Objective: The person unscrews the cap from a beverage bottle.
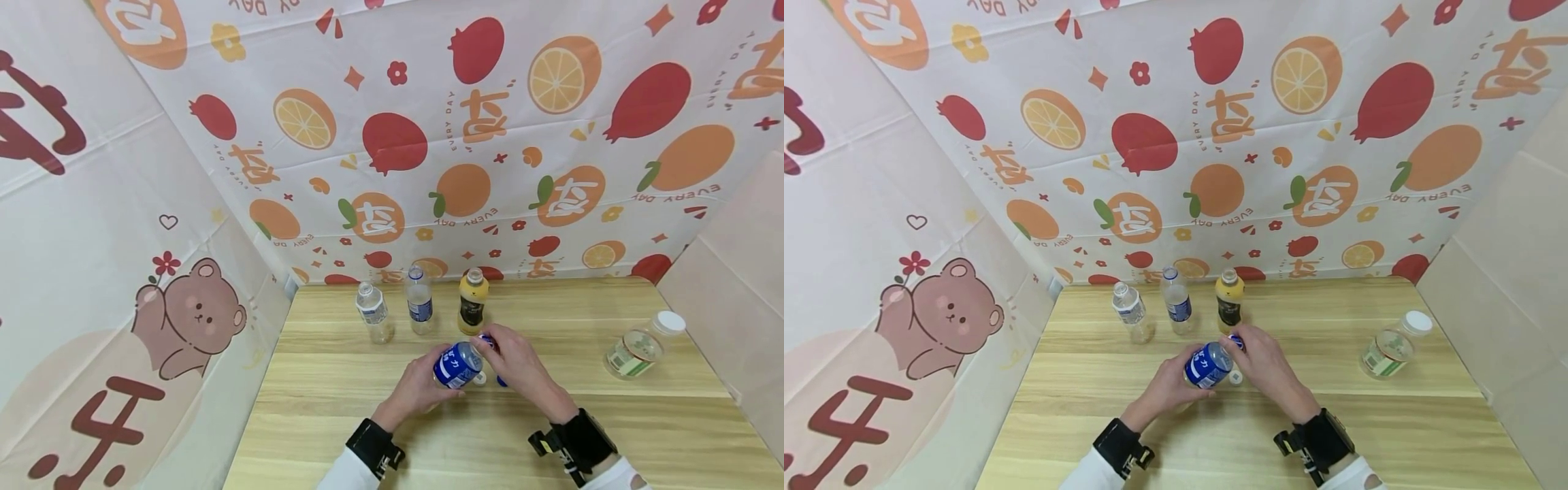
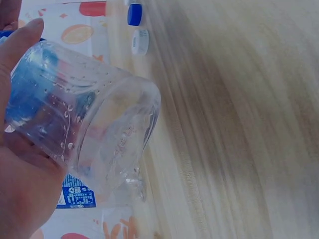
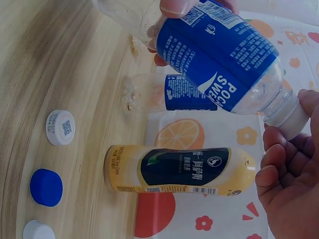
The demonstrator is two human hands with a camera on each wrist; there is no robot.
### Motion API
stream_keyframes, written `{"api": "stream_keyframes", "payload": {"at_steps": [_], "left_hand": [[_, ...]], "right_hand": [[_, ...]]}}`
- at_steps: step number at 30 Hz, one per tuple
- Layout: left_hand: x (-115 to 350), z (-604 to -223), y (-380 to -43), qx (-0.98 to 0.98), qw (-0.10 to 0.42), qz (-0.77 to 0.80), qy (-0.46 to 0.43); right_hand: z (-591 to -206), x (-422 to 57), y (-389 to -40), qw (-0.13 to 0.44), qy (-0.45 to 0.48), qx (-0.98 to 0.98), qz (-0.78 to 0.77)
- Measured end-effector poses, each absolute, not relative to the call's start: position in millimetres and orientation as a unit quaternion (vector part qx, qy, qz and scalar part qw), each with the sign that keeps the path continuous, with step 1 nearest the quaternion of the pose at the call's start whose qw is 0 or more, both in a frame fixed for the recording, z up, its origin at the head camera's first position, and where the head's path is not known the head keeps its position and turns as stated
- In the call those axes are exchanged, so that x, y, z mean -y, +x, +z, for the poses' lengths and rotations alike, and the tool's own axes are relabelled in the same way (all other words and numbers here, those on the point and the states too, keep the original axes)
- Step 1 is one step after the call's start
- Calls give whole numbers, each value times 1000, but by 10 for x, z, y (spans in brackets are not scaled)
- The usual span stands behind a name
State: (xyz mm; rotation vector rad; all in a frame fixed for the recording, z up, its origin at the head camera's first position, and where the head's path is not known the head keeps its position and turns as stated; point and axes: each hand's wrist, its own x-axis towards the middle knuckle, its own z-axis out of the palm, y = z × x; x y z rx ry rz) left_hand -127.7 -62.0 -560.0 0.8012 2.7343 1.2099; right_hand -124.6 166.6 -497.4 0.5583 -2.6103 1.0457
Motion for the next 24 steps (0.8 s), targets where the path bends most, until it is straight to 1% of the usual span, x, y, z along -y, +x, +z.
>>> {"api": "stream_keyframes", "payload": {"at_steps": [3,7,10,16,24], "left_hand": [[633,-5575,-1292,-878,45,402,256],[654,-5549,-1300,-858,101,439,247],[660,-5542,-1299,-845,129,462,237],[638,-5565,-1311,-851,101,458,238],[594,-5585,-1292,-877,29,415,240]], "right_hand": [[-4970,-1672,-1247,137,200,901,360],[-4947,-1680,-1252,137,230,894,360],[-4925,-1684,-1257,133,250,888,364],[-4909,-1694,-1268,112,234,889,377],[-4931,-1708,-1265,92,181,903,379]]}}
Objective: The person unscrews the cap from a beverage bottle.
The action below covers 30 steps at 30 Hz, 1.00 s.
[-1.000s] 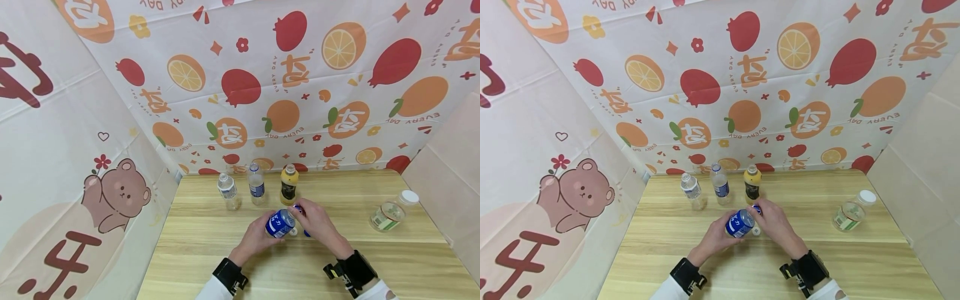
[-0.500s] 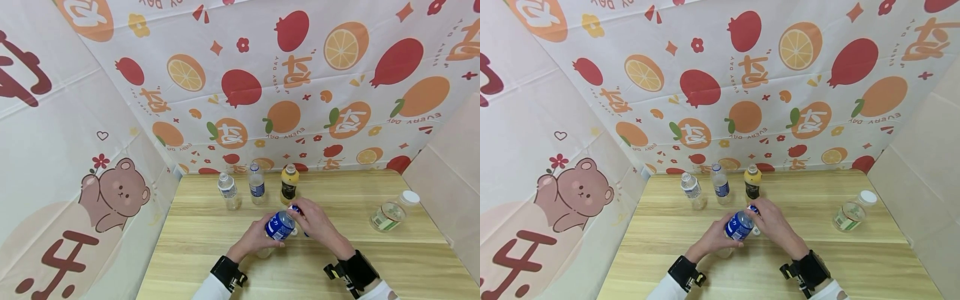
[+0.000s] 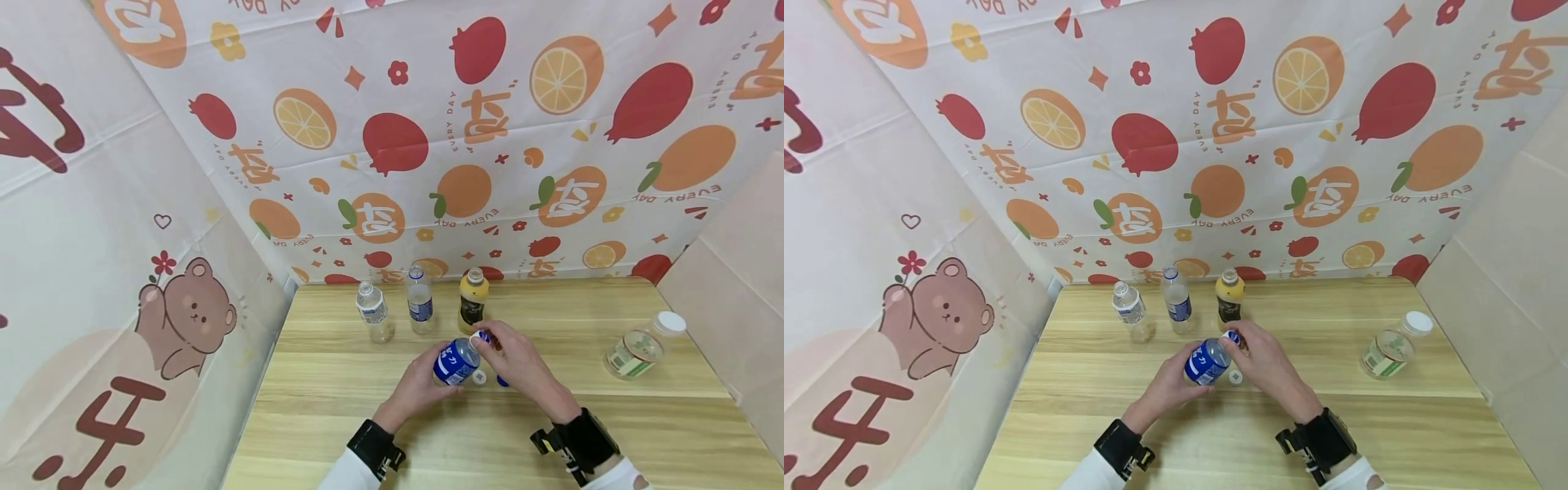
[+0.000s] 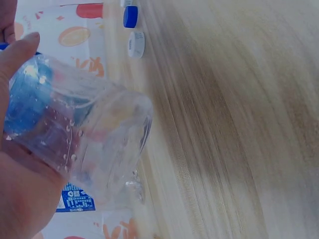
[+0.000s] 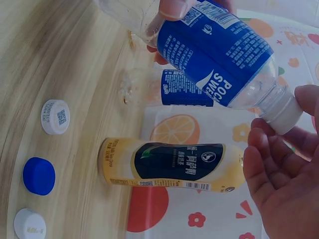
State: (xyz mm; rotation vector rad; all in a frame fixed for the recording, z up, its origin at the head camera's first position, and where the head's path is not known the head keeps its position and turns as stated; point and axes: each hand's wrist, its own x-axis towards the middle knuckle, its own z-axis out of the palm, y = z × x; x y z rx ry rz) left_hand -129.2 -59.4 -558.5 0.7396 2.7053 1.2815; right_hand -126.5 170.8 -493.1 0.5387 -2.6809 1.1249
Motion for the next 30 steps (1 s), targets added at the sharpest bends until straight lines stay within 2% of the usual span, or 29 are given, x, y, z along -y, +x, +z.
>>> {"api": "stream_keyframes", "payload": {"at_steps": [12,17,25,30], "left_hand": [[567,-5619,-1299,-901,-51,350,249],[566,-5639,-1304,-909,-91,311,260],[553,-5612,-1297,-913,-107,292,265],[532,-5590,-1297,-910,-103,299,267]], "right_hand": [[-4952,-1702,-1264,63,120,925,355],[-4951,-1687,-1258,68,105,924,361],[-4945,-1694,-1261,96,102,925,354],[-4928,-1705,-1256,93,100,926,353]]}}
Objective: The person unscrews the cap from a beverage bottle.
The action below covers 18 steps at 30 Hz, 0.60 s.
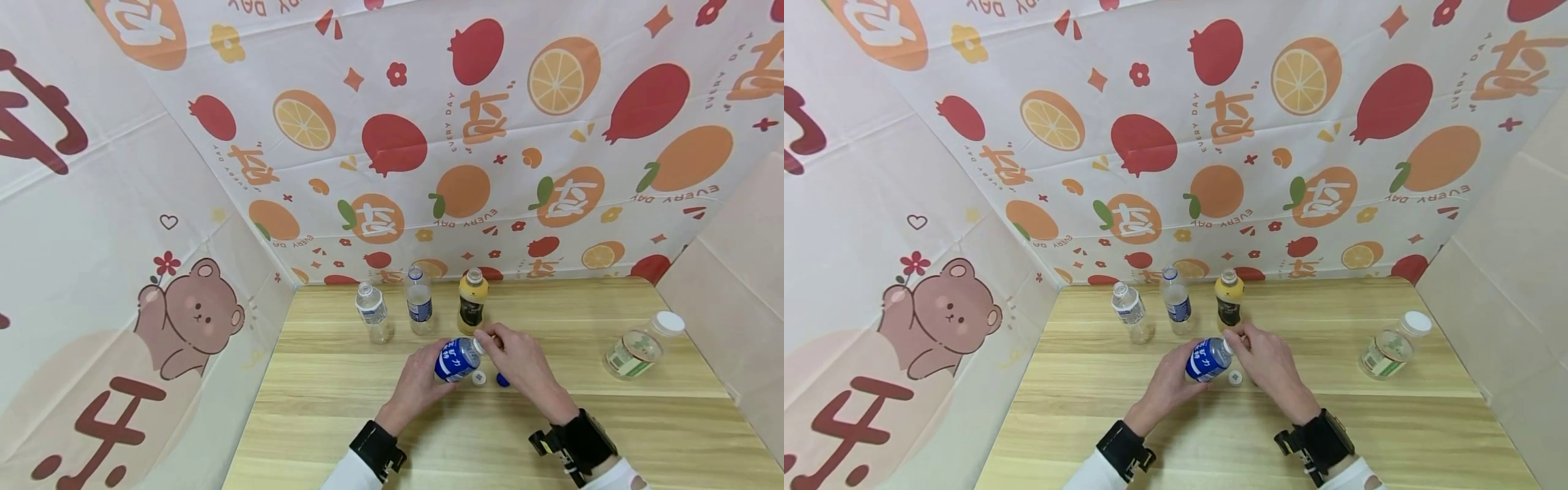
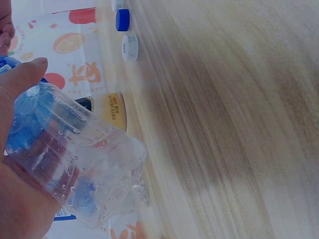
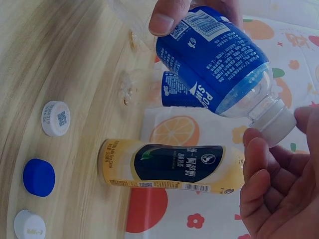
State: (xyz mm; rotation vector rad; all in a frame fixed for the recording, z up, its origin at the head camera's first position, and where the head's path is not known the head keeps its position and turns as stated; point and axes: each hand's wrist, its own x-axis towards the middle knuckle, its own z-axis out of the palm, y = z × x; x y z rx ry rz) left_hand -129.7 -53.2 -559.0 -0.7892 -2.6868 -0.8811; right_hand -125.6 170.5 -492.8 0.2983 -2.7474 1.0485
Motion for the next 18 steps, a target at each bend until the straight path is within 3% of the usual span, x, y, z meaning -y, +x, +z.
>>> {"api": "stream_keyframes", "payload": {"at_steps": [18], "left_hand": [[541,-5575,-1279,905,66,-343,-244]], "right_hand": [[-4912,-1752,-1233,88,194,903,372]]}}
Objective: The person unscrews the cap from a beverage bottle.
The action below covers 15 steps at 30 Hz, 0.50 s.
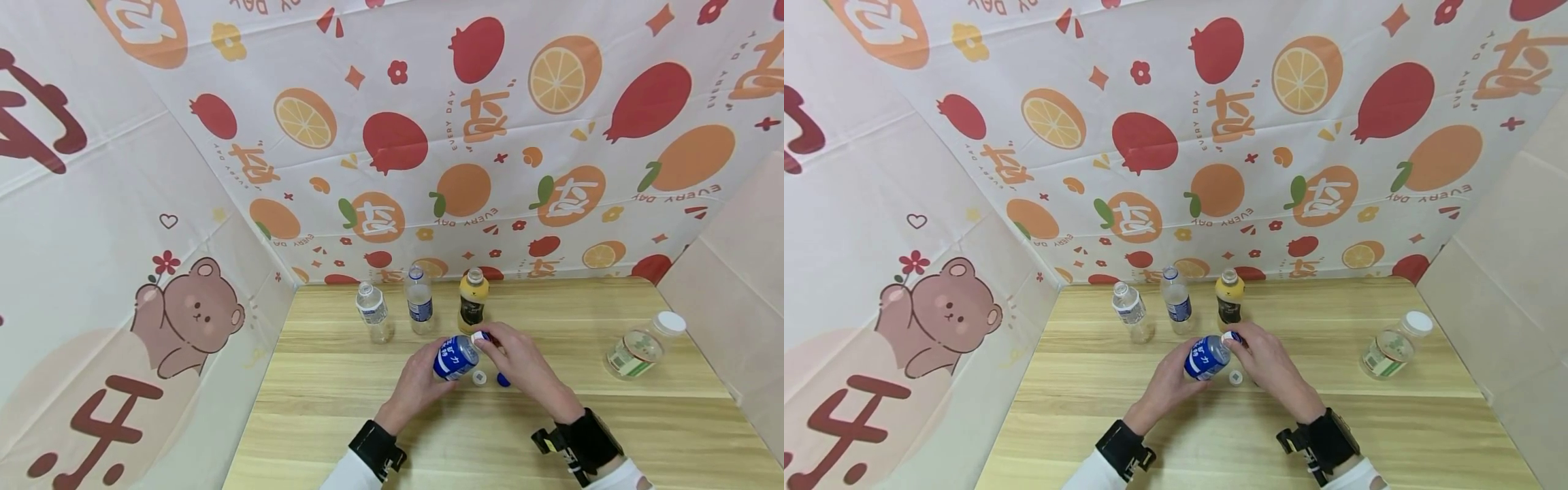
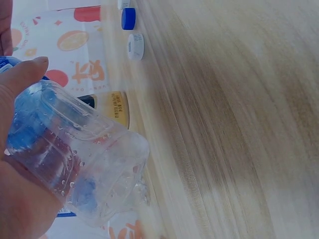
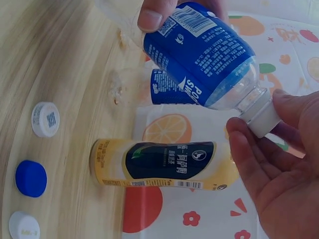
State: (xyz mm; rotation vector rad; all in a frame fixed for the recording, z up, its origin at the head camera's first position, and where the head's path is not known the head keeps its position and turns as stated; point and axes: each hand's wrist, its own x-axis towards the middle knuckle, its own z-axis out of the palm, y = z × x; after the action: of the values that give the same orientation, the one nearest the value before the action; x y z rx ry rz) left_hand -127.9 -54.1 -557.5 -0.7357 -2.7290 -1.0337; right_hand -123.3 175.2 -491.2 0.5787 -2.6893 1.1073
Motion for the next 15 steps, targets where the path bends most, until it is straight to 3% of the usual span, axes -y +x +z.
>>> {"api": "stream_keyframes", "payload": {"at_steps": [15], "left_hand": [[555,-5611,-1312,897,62,-363,-243]], "right_hand": [[-4865,-1779,-1229,52,224,877,422]]}}
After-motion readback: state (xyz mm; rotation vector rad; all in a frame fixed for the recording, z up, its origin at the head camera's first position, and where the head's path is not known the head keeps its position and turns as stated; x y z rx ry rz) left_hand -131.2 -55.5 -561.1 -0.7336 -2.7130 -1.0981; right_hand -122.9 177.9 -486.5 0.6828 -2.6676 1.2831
